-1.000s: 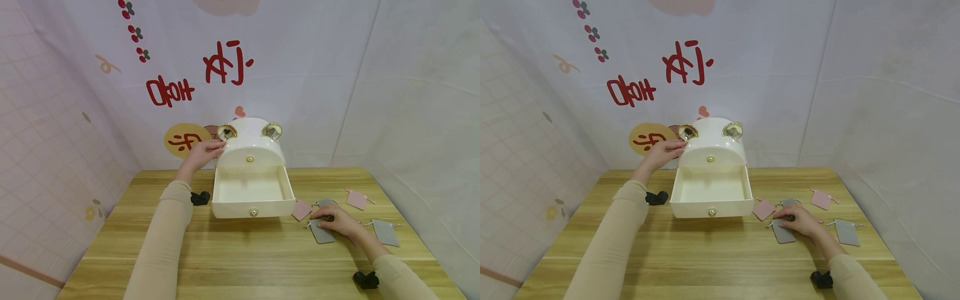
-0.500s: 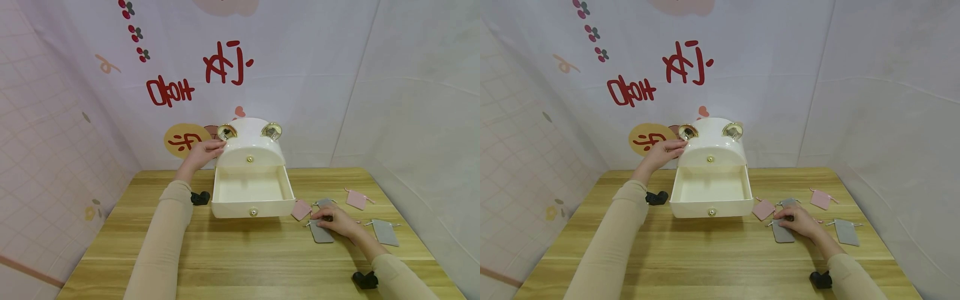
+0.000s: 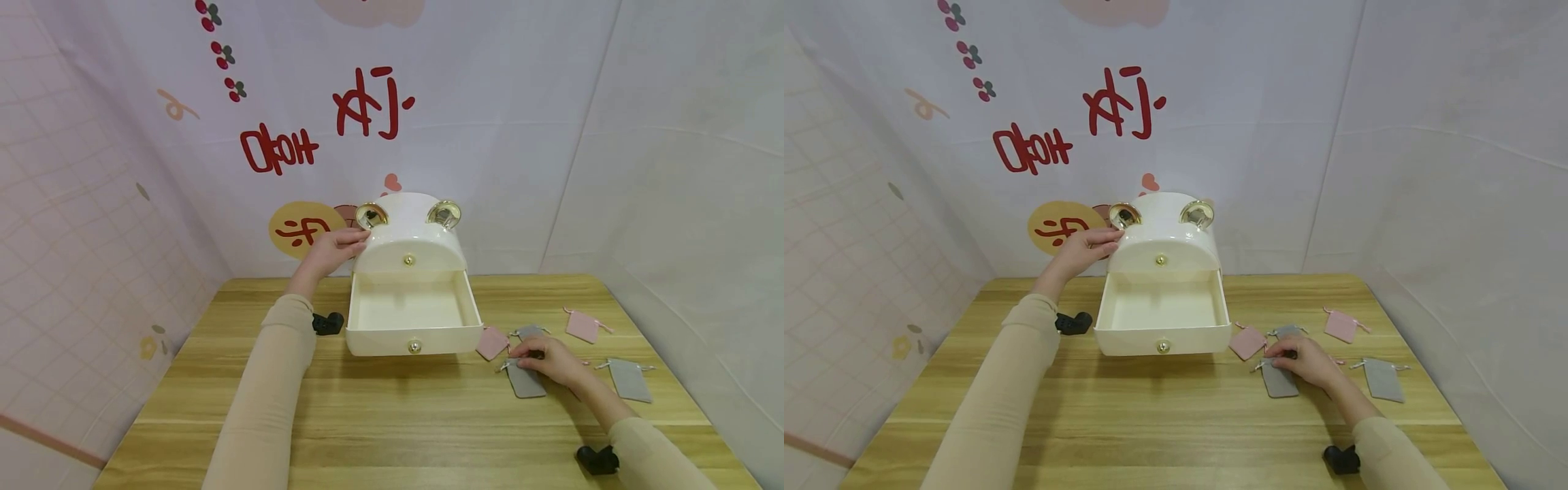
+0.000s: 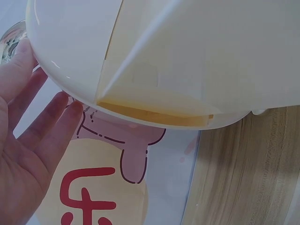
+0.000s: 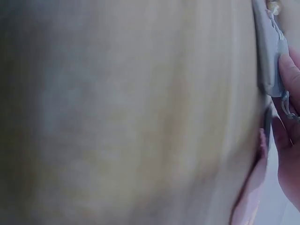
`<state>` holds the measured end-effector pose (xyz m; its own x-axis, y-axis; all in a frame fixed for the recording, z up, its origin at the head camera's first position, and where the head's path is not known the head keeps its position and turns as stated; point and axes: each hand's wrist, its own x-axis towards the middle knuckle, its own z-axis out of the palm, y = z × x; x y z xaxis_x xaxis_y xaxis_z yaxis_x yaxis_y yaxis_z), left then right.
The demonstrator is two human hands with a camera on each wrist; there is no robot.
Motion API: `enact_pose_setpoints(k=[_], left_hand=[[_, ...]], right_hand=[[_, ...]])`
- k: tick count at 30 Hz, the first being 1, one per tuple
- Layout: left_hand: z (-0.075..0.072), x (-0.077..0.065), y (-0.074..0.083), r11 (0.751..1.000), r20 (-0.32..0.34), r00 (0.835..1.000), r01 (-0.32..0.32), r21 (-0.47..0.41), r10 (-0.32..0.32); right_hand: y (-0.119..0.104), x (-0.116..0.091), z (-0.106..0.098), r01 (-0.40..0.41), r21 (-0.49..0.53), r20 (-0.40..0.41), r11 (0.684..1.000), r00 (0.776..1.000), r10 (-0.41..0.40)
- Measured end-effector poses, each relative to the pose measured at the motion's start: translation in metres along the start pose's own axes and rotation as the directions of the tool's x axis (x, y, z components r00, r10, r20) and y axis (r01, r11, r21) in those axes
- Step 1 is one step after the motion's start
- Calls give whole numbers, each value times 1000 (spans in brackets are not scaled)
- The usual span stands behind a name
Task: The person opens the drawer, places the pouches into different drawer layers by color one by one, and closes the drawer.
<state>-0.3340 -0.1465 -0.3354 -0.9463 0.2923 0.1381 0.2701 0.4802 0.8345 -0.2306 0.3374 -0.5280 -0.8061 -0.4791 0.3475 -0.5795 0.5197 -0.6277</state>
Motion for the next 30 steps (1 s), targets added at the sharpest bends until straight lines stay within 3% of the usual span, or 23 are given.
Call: enact_pose_setpoints(k=[6,12,20,25,30], left_hand=[[-1,1,-1,1000,-3,1000,-1,1,1],[-1,1,-2,1000,-4,1000,-6,11,6],[-1,1,-2,1000,-3,1000,-4,15,4],[0,1,-2,1000,-3,1000,8,24,-8],[0,1,-2,1000,-4,1000,5,25,-5]], right_hand=[[-15,4,-14,-50,86,8,995,999,50],[-34,14,-30,-101,84,-20,991,994,103],[-52,30,-40,-89,-2,-101,996,991,88],[-60,40,-49,-96,38,-122,995,987,100],[-70,53,-60,-41,86,-142,995,988,53]])
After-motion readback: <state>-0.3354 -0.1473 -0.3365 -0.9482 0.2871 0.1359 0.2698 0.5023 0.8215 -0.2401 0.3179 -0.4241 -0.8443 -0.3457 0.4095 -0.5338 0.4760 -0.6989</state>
